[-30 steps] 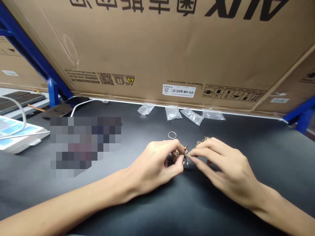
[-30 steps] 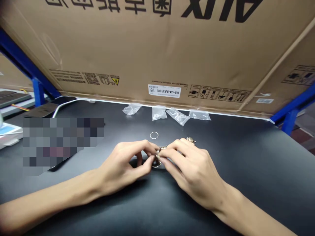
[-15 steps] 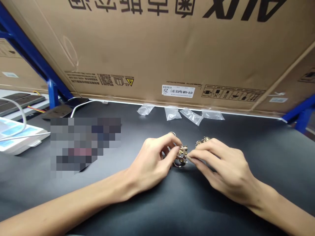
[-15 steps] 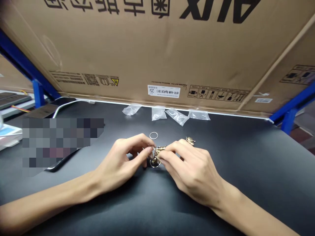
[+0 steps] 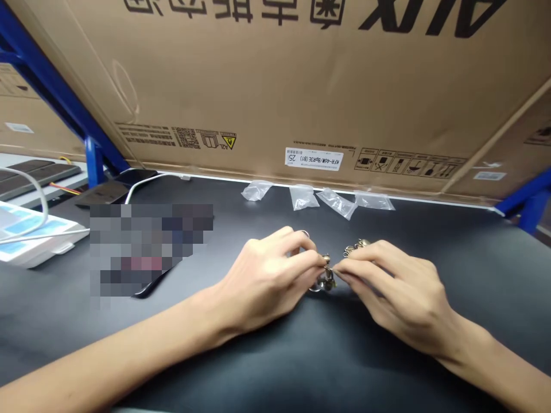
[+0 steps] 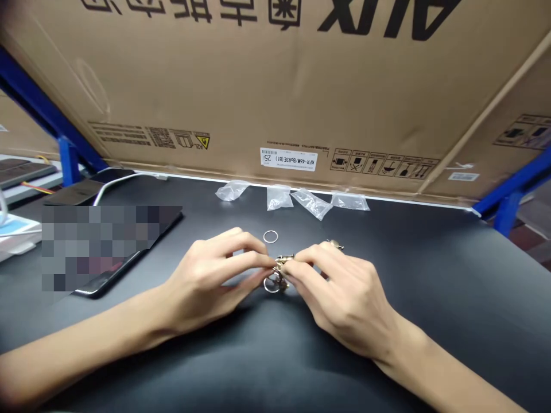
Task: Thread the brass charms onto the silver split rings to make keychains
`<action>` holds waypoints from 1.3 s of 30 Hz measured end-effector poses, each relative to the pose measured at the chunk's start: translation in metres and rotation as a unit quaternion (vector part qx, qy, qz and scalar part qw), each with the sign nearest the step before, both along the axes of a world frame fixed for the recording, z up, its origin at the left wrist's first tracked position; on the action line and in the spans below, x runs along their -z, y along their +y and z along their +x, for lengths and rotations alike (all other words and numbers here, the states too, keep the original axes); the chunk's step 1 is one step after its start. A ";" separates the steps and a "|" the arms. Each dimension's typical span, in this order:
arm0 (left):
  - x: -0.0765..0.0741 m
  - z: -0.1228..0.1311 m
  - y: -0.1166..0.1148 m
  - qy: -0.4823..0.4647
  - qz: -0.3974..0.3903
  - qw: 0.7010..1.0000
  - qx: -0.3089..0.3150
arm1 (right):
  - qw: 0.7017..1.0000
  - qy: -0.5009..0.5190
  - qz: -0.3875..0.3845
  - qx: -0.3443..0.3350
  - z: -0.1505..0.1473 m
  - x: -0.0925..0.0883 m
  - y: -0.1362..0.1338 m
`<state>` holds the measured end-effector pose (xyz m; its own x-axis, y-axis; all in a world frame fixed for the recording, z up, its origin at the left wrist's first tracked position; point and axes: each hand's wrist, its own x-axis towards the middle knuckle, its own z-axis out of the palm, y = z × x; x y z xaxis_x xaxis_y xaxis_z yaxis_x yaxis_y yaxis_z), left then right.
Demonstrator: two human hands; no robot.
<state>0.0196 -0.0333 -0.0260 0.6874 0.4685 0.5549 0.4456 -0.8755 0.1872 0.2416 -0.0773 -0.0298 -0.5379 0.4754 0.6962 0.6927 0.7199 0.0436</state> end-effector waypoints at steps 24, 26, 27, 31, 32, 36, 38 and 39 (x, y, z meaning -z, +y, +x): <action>0.001 0.011 -0.008 -0.138 -0.294 0.945 -0.035 | 0.949 0.161 -0.268 0.047 -0.005 0.006 0.000; 0.002 0.009 -0.002 -0.118 -0.257 0.959 -0.036 | 0.924 0.193 -0.323 0.064 -0.005 0.004 0.002; 0.002 0.006 0.002 -0.105 -0.229 0.966 -0.051 | 0.910 0.213 -0.348 0.076 -0.005 0.002 0.003; 0.005 -0.006 0.022 0.016 -0.099 0.986 -0.133 | 0.854 0.288 -0.420 0.105 0.001 -0.001 0.013; 0.006 -0.008 0.025 0.058 -0.080 0.985 -0.144 | 0.850 0.298 -0.421 0.107 0.003 -0.001 0.016; 0.006 -0.013 0.029 0.193 -0.058 0.970 -0.137 | 0.865 0.311 -0.378 0.109 0.008 0.002 0.021; 0.001 -0.012 0.026 0.235 -0.056 0.963 -0.119 | 0.880 0.298 -0.353 0.110 0.007 0.003 0.019; -0.002 -0.011 0.023 0.251 -0.057 0.960 -0.108 | 0.888 0.286 -0.345 0.107 0.006 0.004 0.017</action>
